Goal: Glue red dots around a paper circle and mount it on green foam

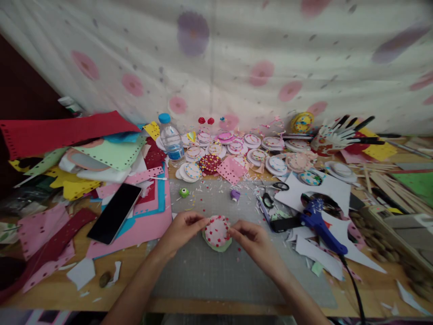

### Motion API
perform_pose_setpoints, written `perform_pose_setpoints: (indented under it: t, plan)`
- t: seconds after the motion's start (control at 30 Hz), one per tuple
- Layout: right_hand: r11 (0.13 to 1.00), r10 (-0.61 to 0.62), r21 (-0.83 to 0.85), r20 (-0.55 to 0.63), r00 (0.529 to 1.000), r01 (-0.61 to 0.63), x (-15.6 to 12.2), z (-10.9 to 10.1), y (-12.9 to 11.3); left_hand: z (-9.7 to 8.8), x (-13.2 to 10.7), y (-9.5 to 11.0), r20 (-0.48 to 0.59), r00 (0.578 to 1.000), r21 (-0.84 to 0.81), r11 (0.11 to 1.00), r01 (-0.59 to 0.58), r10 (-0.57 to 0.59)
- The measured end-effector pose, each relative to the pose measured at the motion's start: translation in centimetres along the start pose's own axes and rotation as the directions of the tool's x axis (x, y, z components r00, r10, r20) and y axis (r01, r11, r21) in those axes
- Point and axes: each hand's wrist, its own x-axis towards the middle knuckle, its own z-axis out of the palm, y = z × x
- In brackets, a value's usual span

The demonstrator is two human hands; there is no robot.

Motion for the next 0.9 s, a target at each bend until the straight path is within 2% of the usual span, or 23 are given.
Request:
perform_pose_setpoints:
  t: [0.13,0.37,0.6,0.73,0.9]
  plan:
    - [1.000,-0.014,-0.002,0.007,1.000,0.014,0.1,0.0,0.1,0.4,-0.1,0.3,0.028,1.000,-0.047,0.999,0.011,-0.010]
    - [1.000,-0.017,-0.014,0.008,1.000,0.017,0.1,-0.1,0.3,0.8,0.0,0.4,0.017,1.000,-0.112,0.994,0.006,-0.004]
    - [1.000,-0.012,0.002,0.009,1.000,0.012,-0.1,-0.4,0.3,0.2,0.0,-0.1,0.044,0.999,-0.051,0.998,0.027,-0.025]
    - [1.000,-0.009,0.002,0.013,1.000,0.009,-0.1,-0.5,0.2,-0.1,-0.3,-0.2,0.133,0.990,-0.090,0.994,0.055,-0.043]
    - [1.000,-0.018,0.012,0.018,1.000,0.017,-0.1,-0.4,0.2,-0.1,-0.4,-0.7,0.277,0.954,-0.298,0.935,0.194,-0.110]
